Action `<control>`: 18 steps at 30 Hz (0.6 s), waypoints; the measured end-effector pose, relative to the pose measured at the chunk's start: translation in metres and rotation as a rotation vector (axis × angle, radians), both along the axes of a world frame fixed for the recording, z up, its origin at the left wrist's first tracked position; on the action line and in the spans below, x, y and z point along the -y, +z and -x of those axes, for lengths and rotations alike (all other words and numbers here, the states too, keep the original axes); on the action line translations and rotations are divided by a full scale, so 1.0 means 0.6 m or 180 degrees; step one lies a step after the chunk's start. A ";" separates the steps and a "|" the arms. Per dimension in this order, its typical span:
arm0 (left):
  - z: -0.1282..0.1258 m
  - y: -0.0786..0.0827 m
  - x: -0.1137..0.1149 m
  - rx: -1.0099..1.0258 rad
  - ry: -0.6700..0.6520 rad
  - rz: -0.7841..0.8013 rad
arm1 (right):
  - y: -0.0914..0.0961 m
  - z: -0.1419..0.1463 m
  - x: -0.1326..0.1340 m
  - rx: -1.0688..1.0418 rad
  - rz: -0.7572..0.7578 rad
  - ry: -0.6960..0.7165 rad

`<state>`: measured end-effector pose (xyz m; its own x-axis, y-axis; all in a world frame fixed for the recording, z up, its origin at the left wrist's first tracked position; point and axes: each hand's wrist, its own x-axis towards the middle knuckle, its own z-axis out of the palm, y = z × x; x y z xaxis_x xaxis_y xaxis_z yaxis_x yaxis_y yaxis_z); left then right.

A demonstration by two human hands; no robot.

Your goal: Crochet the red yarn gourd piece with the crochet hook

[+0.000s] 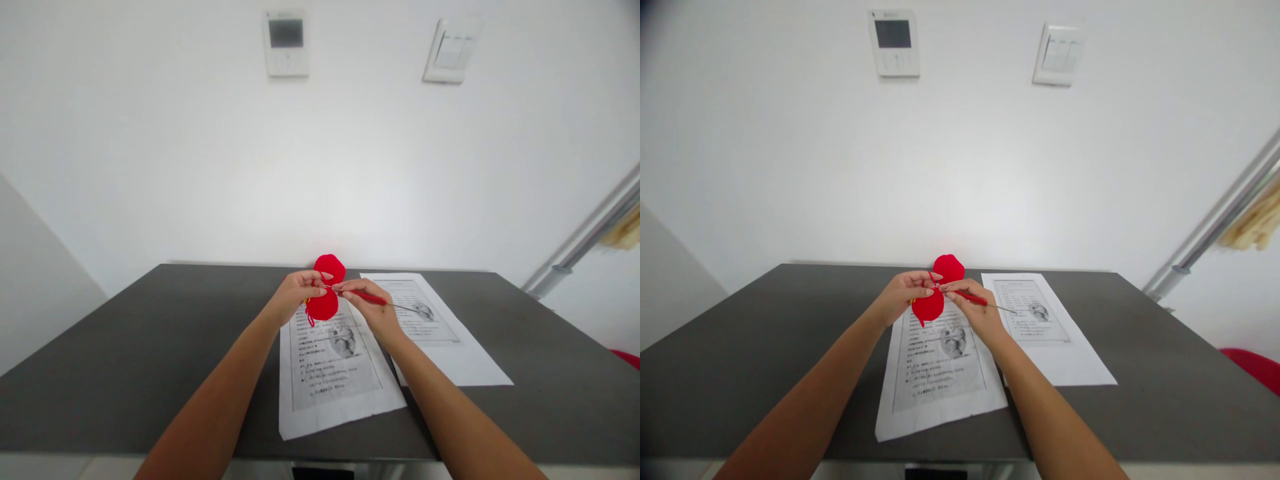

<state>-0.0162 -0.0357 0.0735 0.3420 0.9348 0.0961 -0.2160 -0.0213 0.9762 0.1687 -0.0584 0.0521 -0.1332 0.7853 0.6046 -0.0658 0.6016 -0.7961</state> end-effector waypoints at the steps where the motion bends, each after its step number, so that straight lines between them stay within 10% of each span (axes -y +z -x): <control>1: 0.001 -0.001 -0.001 -0.0010 -0.0002 0.0005 | 0.000 -0.001 -0.002 -0.0081 0.0137 0.0120; 18: 0.002 -0.003 0.001 -0.0563 -0.0212 -0.0067 | 0.026 -0.040 -0.005 0.0364 0.0652 0.0876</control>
<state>-0.0172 -0.0360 0.0717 0.4163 0.9080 0.0484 -0.0428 -0.0336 0.9985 0.1926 -0.0557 0.0679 -0.4142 0.8140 0.4073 -0.1068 0.4010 -0.9099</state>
